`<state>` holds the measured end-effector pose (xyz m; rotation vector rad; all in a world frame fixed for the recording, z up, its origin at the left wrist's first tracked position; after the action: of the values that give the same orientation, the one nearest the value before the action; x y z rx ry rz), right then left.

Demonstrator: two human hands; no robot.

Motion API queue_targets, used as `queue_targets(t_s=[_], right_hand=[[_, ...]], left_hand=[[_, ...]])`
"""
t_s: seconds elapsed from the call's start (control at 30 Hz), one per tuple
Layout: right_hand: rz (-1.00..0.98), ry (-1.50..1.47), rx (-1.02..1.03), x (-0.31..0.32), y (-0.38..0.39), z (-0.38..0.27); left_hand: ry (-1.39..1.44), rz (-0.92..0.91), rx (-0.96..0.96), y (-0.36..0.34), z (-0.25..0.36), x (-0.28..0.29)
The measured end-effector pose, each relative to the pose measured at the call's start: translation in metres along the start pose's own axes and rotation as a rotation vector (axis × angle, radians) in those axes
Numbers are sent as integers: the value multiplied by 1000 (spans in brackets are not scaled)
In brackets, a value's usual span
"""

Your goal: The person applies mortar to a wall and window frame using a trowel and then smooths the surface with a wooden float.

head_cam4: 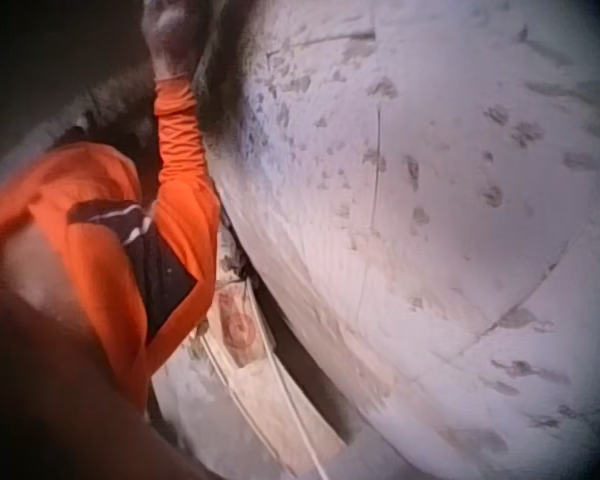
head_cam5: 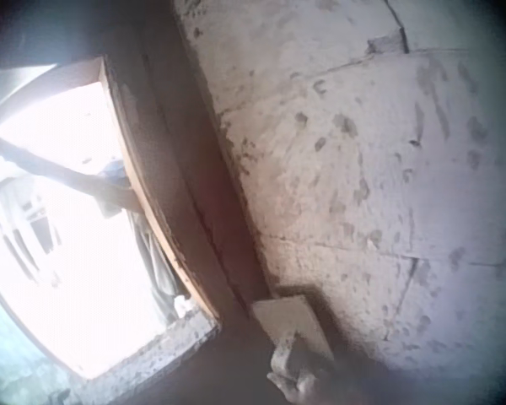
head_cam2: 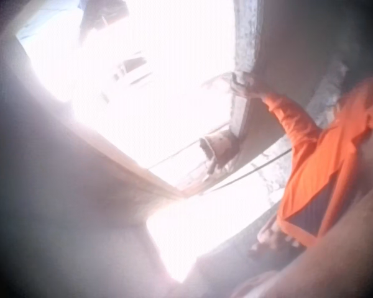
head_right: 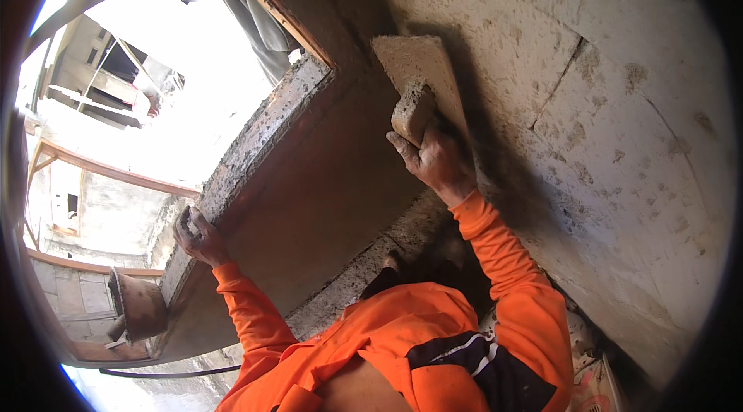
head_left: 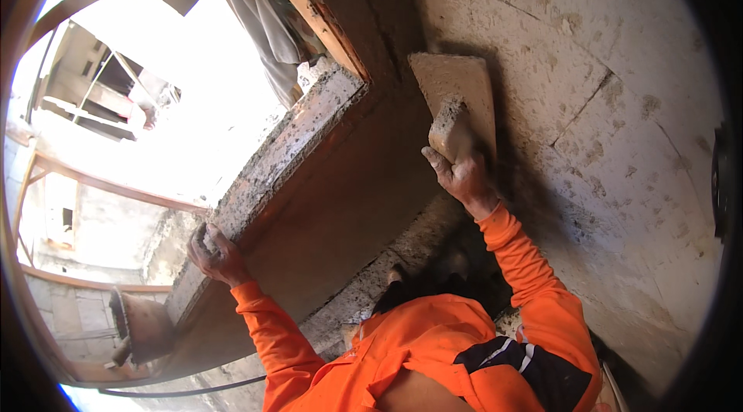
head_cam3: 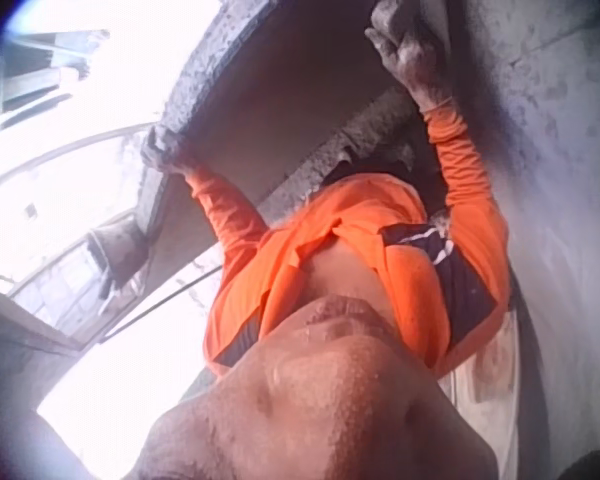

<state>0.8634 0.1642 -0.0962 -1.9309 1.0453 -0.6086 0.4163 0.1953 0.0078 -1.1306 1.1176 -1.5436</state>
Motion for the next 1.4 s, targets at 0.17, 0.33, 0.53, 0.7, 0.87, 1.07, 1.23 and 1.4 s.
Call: queue_targets(t_s=[0.17, 0.33, 0.53, 0.7, 0.87, 1.07, 1.23, 1.4], right_hand=[[55, -52, -2, -30, 0, 8], [97, -128, 0, -50, 5, 26], [75, -82, 87, -54, 0, 29], [26, -50, 108, -54, 2, 30], [55, -98, 128, -52, -6, 23], [12, -91, 70, -60, -6, 27], [0, -137, -31, -56, 0, 34], [17, -120, 51, -64, -24, 20]], left_hand=[[-18, -30, -22, 2, 0, -4], [-35, -43, -20, 0, 4, -3], [-43, -45, -25, 1, 6, -4], [-41, -43, -32, 3, 3, -4], [-34, -46, -53, 3, 1, -5], [-25, -40, -55, 0, 9, -3], [-39, -36, -69, 3, 8, -5], [-29, -28, -34, 1, 8, -5]])
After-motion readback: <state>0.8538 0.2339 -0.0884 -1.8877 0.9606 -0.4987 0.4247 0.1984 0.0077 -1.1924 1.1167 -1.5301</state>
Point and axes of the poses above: each hand's wrist, its own y-axis away from the middle knuckle, its own x-axis out of the back of the hand, z = x × y, the point moved 9 cm from there along -y, towards the middle knuckle, and after that the axes turned 15 degrees about z, right-handed, at the moved point
